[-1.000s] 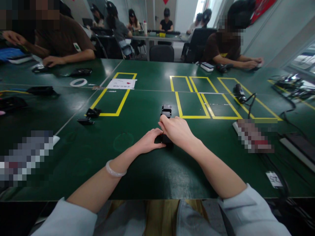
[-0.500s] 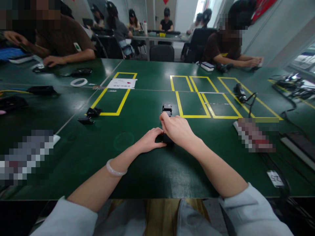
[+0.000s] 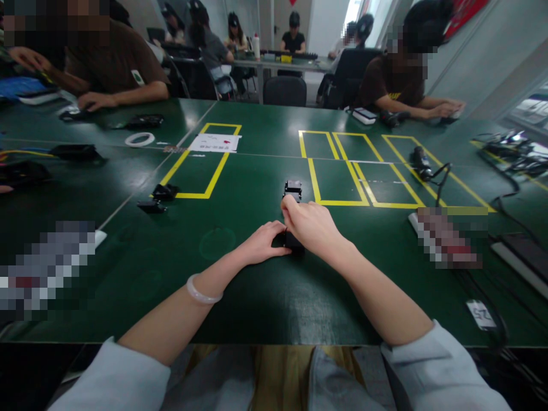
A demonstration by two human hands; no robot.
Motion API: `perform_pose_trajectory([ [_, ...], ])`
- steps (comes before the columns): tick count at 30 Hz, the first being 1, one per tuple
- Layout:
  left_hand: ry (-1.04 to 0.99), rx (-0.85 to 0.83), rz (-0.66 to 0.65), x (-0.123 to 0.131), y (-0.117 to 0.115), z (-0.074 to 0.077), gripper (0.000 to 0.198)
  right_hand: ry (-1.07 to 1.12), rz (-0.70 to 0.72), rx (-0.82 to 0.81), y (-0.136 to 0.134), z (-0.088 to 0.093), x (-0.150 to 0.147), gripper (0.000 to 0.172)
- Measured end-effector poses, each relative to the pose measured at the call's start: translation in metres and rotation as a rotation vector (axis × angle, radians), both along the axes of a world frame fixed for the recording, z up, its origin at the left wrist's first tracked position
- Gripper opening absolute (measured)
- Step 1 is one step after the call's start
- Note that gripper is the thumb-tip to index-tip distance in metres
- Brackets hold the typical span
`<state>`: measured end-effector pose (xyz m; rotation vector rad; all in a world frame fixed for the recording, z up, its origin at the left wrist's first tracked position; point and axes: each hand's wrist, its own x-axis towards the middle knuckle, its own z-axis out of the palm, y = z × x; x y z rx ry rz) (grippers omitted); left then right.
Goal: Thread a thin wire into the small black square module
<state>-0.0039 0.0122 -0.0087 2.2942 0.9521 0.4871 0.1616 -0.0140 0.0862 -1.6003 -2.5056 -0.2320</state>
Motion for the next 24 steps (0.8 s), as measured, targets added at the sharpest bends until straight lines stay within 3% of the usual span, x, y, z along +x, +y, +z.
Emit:
perform_pose_trajectory([
  [10,-0.013,0.018,-0.009,0.0005,0.0001,-0.0011,0.048,-0.005,-0.005,-0.016,0.0,0.0022,0.0006,0.029],
  [19,0.004,0.007,0.009,0.0,-0.0006,-0.0002,0.048,0.024,0.006,-0.043,-0.0038,0.0077,0.001,0.021],
  [24,0.009,0.009,-0.003,-0.0007,-0.0004,-0.0011,0.05,0.005,-0.016,-0.057,-0.0014,0.0065,0.003,0.028],
])
